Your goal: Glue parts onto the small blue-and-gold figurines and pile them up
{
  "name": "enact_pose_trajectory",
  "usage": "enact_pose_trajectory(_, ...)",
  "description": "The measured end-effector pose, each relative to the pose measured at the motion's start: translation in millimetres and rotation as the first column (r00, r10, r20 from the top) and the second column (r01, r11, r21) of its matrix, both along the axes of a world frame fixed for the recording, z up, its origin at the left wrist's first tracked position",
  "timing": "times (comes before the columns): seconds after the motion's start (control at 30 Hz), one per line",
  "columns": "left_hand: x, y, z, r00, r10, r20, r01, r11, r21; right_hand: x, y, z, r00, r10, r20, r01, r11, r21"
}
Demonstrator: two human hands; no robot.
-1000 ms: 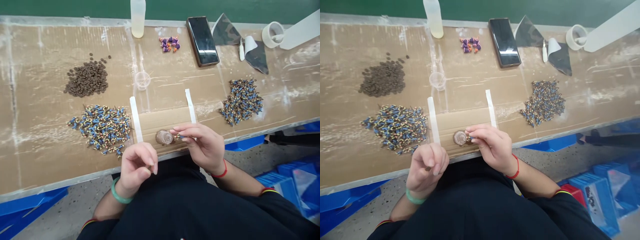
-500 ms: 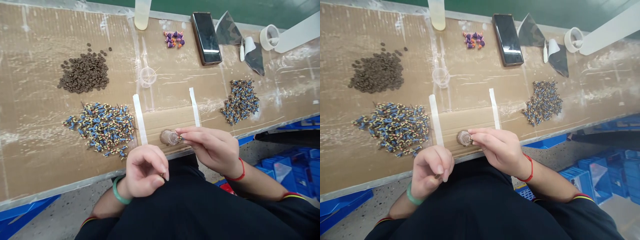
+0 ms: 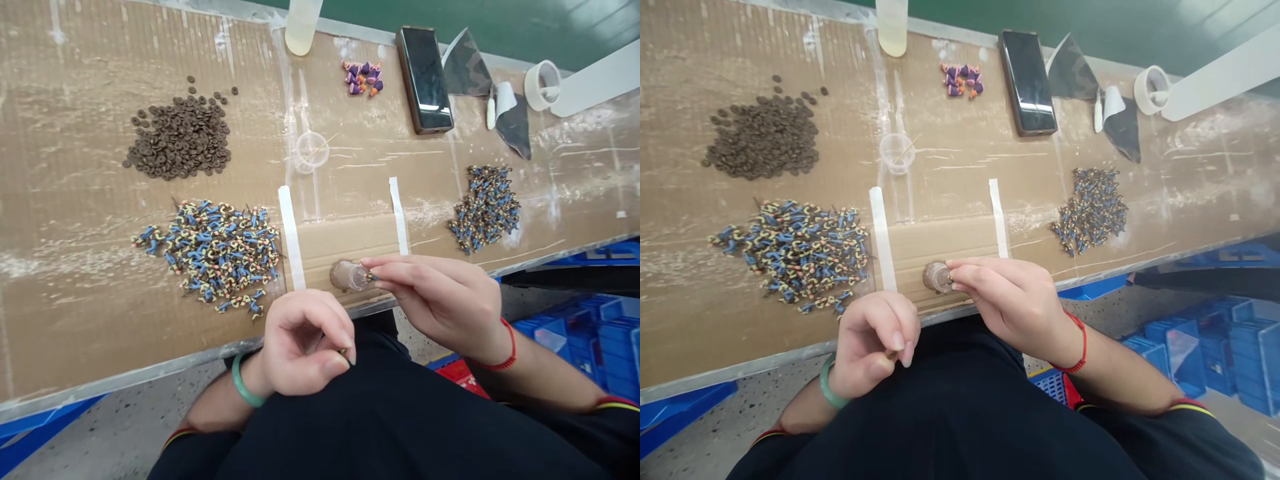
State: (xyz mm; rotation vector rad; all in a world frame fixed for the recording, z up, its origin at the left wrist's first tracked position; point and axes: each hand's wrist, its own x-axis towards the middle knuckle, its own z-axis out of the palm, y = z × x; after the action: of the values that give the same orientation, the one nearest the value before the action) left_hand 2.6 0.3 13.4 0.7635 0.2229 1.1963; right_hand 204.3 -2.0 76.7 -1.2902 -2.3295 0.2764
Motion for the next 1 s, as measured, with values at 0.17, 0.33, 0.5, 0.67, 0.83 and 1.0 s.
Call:
enact_pose_trajectory(0.17, -0.5, 0.1, 0.5, 1.000, -0.009, 0.017, 0.009, 1.000, -0.003, -1.6, 1.0, 2.5, 1.000, 0.000, 0.031, 0.000, 1.000, 0.017)
enact_pose_trajectory(0.33, -0.2, 0.9, 0.6, 0.999, -0.013, 0.031, 0.013, 1.000, -0.010, -3.7, 1.0, 4.4, 0.999, -0.005, 0.047, 0.004, 1.000, 0.018)
enact_pose_trajectory(0.5, -1.0, 0.1, -0.9, 0.999, -0.024, 0.036, 0.024, 1.000, -0.004, -4.5, 1.9, 5.0, 0.998, 0.002, 0.063, -0.003, 1.000, 0.020)
enact_pose_trajectory(0.67, -0.2, -0.1, -0.7, 0.999, -0.011, 0.044, 0.011, 1.000, -0.008, -4.2, 2.6, 5.6, 0.998, 0.017, 0.063, -0.018, 0.999, 0.026)
enact_pose_trajectory(0.83, 0.3, 0.7, 0.9, 1.000, 0.009, 0.012, -0.009, 1.000, -0.001, -5.1, 3.8, 6.9, 0.997, 0.025, 0.069, -0.027, 0.999, 0.033)
enact_pose_trajectory(1.0, -0.3, 0.2, 0.5, 1.000, 0.017, 0.000, -0.017, 1.000, 0.012, -5.0, 4.7, 7.2, 0.996, 0.036, 0.080, -0.039, 0.999, 0.026)
